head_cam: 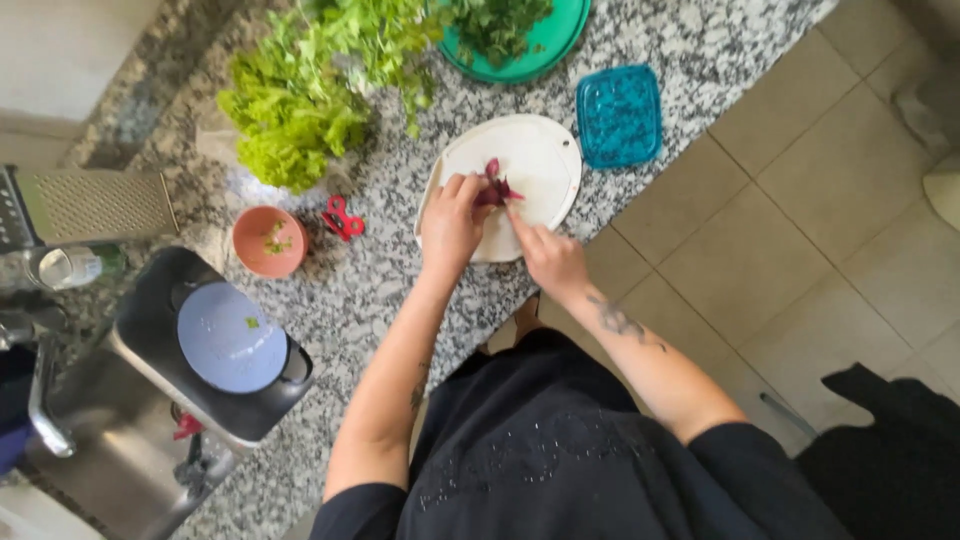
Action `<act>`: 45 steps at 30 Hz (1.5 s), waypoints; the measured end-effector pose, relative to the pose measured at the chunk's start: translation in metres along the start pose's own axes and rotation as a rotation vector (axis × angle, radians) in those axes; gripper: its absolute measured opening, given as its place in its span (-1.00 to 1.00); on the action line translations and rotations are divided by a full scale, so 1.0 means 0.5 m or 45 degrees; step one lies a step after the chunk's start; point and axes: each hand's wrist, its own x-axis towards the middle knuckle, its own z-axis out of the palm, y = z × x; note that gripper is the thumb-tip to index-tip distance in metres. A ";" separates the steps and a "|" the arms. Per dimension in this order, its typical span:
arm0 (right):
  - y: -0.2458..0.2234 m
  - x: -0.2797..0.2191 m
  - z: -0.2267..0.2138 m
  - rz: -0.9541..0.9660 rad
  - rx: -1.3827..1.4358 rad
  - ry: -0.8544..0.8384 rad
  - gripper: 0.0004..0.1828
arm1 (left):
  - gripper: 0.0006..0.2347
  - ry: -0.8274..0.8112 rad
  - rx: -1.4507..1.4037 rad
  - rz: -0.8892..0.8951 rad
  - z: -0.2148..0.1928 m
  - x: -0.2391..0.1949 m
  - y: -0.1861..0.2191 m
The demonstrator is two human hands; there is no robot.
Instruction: The person peels a red onion over a kitchen sink, discarding the outer layers. They then place the onion on a white cutting board and slice it into thin pieces using a knife. The person continues to slice the onion into smaller segments.
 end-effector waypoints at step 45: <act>-0.031 -0.022 -0.042 0.203 0.207 -0.068 -0.58 | -0.62 -0.038 -0.049 0.019 -0.035 -0.004 0.011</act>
